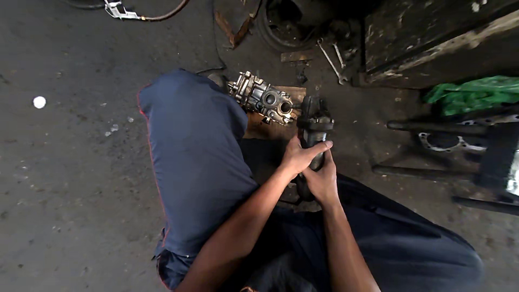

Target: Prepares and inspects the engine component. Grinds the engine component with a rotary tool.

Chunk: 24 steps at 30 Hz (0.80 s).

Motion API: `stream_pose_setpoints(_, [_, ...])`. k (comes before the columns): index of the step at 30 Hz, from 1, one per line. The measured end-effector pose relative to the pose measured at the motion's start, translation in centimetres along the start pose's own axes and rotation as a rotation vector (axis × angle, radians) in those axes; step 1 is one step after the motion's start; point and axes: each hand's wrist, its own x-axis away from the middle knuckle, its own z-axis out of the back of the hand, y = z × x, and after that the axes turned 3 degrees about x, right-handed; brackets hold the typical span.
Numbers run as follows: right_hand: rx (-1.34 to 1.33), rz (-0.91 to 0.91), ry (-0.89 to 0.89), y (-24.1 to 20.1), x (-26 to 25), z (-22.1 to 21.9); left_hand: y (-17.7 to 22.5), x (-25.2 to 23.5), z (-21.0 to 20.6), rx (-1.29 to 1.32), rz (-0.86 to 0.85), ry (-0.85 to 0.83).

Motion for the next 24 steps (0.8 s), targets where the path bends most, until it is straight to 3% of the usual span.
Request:
stream_pose_setpoints(12, [0.072,0.02,-0.032,1.4,0.0,-0.1,-0.9,0.3,0.1,0.004,0.018,0.051])
stream_pose_setpoints(18, [0.434,-0.015,-0.119,1.6,0.4,0.4,-1.3,2.0,-0.1,0.137,0.09,0.198])
stream_pose_setpoints(24, [0.652,-0.021,-0.162,0.8,0.3,0.2,-2.2,1.9,0.3,0.264,0.143,0.239])
